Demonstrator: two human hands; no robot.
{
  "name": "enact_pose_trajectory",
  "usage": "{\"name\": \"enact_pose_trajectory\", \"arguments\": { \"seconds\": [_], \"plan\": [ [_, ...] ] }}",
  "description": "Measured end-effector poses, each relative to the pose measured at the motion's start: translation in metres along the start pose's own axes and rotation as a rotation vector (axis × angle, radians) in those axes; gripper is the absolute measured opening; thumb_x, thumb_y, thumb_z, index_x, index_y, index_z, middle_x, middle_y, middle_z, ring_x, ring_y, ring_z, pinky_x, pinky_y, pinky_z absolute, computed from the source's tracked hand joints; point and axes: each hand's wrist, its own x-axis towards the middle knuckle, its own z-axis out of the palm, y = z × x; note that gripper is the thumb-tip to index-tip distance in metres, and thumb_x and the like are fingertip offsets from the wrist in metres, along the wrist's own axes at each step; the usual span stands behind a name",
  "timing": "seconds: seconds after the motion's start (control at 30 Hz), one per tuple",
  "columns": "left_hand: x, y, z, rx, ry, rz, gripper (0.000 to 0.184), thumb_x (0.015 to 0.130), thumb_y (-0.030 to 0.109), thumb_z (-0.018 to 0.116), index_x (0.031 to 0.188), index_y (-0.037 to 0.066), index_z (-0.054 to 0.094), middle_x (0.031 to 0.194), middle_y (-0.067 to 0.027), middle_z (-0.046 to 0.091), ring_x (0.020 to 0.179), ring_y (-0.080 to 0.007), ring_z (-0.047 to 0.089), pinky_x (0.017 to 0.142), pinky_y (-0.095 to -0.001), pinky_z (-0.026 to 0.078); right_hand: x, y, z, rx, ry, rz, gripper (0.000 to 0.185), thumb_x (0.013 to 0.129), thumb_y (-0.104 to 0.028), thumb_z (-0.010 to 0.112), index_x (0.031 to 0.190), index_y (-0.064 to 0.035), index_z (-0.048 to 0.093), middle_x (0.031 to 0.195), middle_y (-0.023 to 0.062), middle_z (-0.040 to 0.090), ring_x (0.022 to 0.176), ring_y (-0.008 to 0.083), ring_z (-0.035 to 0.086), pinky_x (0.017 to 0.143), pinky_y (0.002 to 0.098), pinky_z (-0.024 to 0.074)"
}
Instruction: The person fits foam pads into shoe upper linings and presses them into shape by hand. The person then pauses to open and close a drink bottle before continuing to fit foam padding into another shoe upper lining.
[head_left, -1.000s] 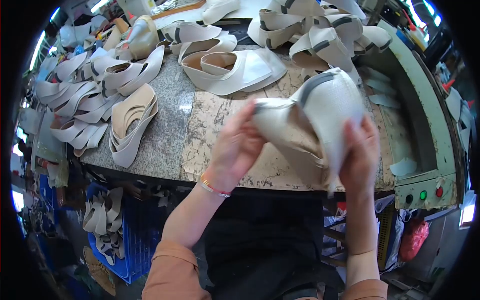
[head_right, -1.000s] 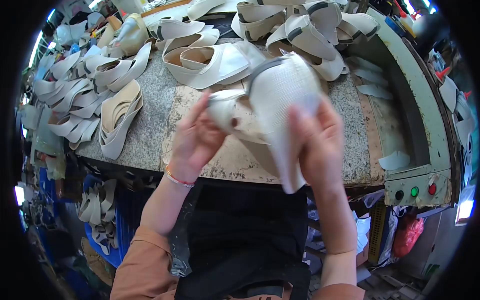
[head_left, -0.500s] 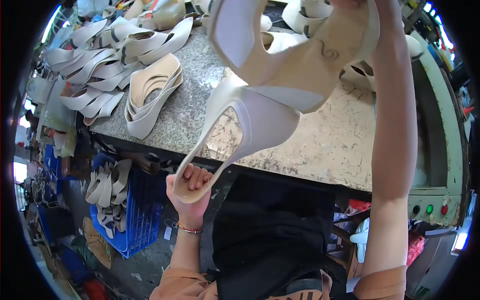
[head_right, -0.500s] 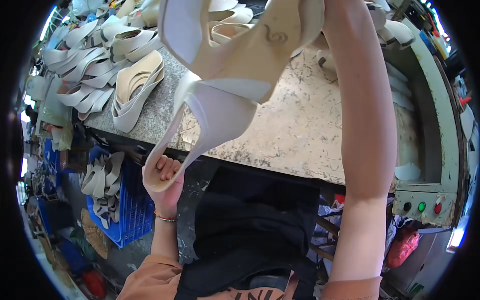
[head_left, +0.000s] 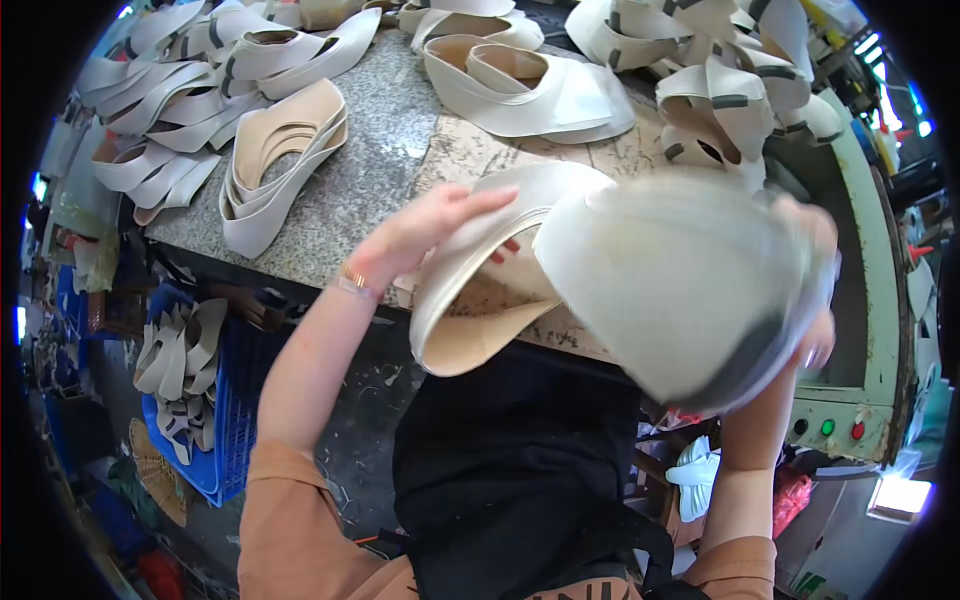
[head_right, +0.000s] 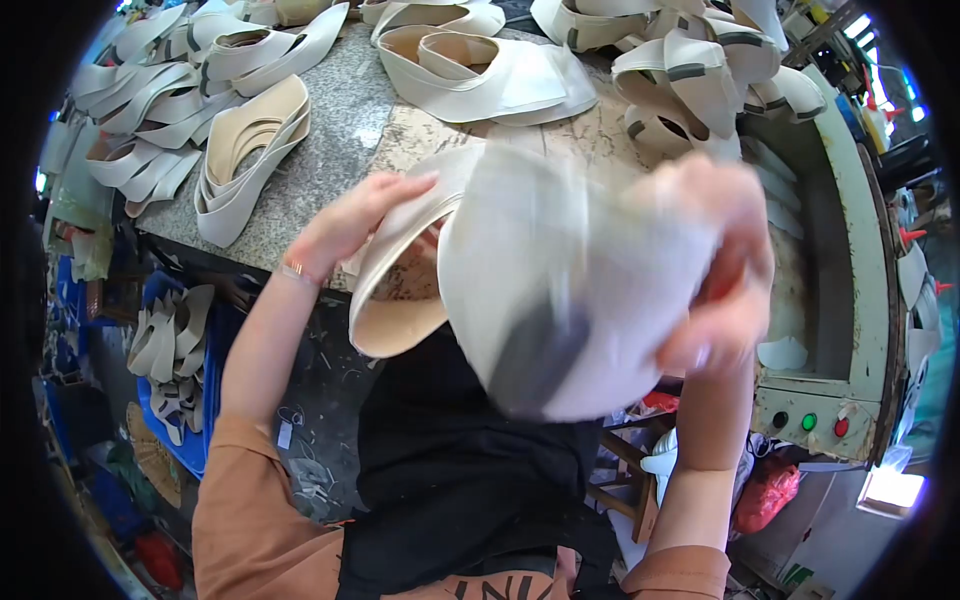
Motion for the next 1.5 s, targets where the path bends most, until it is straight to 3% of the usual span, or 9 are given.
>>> {"name": "enact_pose_trajectory", "arguments": {
  "seconds": [0.4, 0.53, 0.8, 0.9, 1.07, 1.27, 1.3, 1.47, 1.5],
  "plan": [
    [0.020, 0.058, 0.046, 0.696, 0.027, 0.237, 0.017, 0.087, 0.014, 0.060, 0.089, -0.003, 0.063, 0.077, -0.0012, 0.061, 0.073, -0.0056, 0.054, 0.066, -0.0210, 0.044, -0.087, -0.068, 0.024, -0.425, -0.566, 0.552, 0.028, 0.082, -0.030, 0.068, 0.094, -0.0055, 0.063, 0.084, 0.0030, 0.062, 0.075, 0.0250, 0.061, 0.070, 0.0326, 0.0468],
    [-0.019, 0.059, 0.060, 0.612, 0.250, 0.411, 0.016, 0.090, 0.002, 0.054, 0.106, -0.001, 0.056, 0.080, 0.0005, 0.057, 0.072, -0.0042, 0.051, 0.063, -0.0189, 0.041, -0.100, -0.047, 0.061, -0.793, -0.438, 0.782, 0.060, 0.074, -0.050, 0.072, 0.109, -0.0033, 0.059, 0.083, 0.0085, 0.060, 0.083, 0.0272, 0.061, 0.094, 0.0404, 0.0433],
    [-0.036, 0.059, 0.056, 0.604, 0.382, 0.718, 0.038, 0.089, -0.008, 0.049, 0.123, 0.008, 0.048, 0.073, 0.0024, 0.051, 0.063, -0.0029, 0.043, 0.059, -0.0179, 0.038, -0.119, 0.002, 0.080, -0.095, 0.363, 0.808, 0.030, 0.086, -0.025, 0.066, 0.087, 0.0035, 0.058, 0.071, 0.0087, 0.059, 0.057, 0.0234, 0.053, 0.054, 0.0360, 0.0416],
    [-0.030, 0.059, 0.025, 0.560, 0.226, 0.590, 0.040, 0.091, -0.007, 0.049, 0.129, 0.006, 0.046, 0.082, 0.0021, 0.053, 0.076, -0.0030, 0.047, 0.073, -0.0163, 0.039, -0.155, 0.001, 0.037, 0.608, 0.434, 0.212, 0.038, 0.084, -0.026, 0.065, 0.093, 0.0103, 0.058, 0.061, 0.0083, 0.056, 0.048, 0.0163, 0.050, 0.047, 0.0311, 0.0393],
    [0.017, 0.067, 0.033, 0.673, -0.051, 0.576, 0.030, 0.088, -0.007, 0.051, 0.115, 0.004, 0.059, 0.075, 0.0030, 0.052, 0.070, -0.0020, 0.045, 0.068, -0.0156, 0.039, -0.203, -0.048, 0.051, 0.310, 0.657, 0.572, 0.051, 0.078, -0.028, 0.070, 0.096, 0.0171, 0.054, 0.061, 0.0141, 0.057, 0.046, 0.0188, 0.054, 0.042, 0.0295, 0.0423],
    [0.103, 0.112, 0.045, 0.961, -0.120, 0.817, 0.023, 0.087, -0.004, 0.053, 0.104, 0.003, 0.068, 0.088, -0.0027, 0.067, 0.081, -0.0072, 0.060, 0.077, -0.0209, 0.048, -0.232, -0.070, 0.074, 0.606, 0.669, 0.038, 0.023, 0.089, -0.016, 0.058, 0.070, -0.0041, 0.052, 0.053, 0.0073, 0.056, 0.045, 0.0179, 0.056, 0.045, 0.0285, 0.0423],
    [0.120, 0.127, 0.023, 1.016, -0.050, 0.780, 0.024, 0.088, -0.003, 0.053, 0.104, 0.003, 0.068, 0.096, -0.0041, 0.068, 0.086, -0.0091, 0.061, 0.081, -0.0225, 0.048, -0.233, -0.074, 0.052, 0.715, 0.331, -0.097, 0.026, 0.087, -0.017, 0.061, 0.068, -0.0019, 0.052, 0.051, 0.0065, 0.053, 0.046, 0.0228, 0.053, 0.046, 0.0318, 0.0446],
    [0.161, 0.173, -0.097, 2.303, 0.798, 0.807, 0.033, 0.088, 0.006, 0.051, 0.119, 0.009, 0.062, 0.121, -0.0151, 0.060, 0.112, -0.0256, 0.055, 0.096, -0.0350, 0.043, -0.228, -0.134, 0.098, 0.367, 1.000, -0.037, 0.032, 0.098, -0.023, 0.045, 0.117, 0.0024, 0.039, 0.093, 0.0097, 0.045, 0.067, 0.0218, 0.048, 0.053, 0.0355, 0.0415],
    [0.170, 0.169, -0.075, 1.916, 0.809, 1.021, 0.032, 0.090, 0.009, 0.049, 0.121, 0.007, 0.059, 0.123, -0.0155, 0.058, 0.113, -0.0248, 0.054, 0.096, -0.0345, 0.042, -0.225, -0.134, 0.096, 0.341, 1.006, -0.026, 0.047, 0.099, -0.032, 0.044, 0.126, 0.0036, 0.033, 0.106, 0.0096, 0.043, 0.069, 0.0211, 0.048, 0.060, 0.0381, 0.0439]
  ]
}}
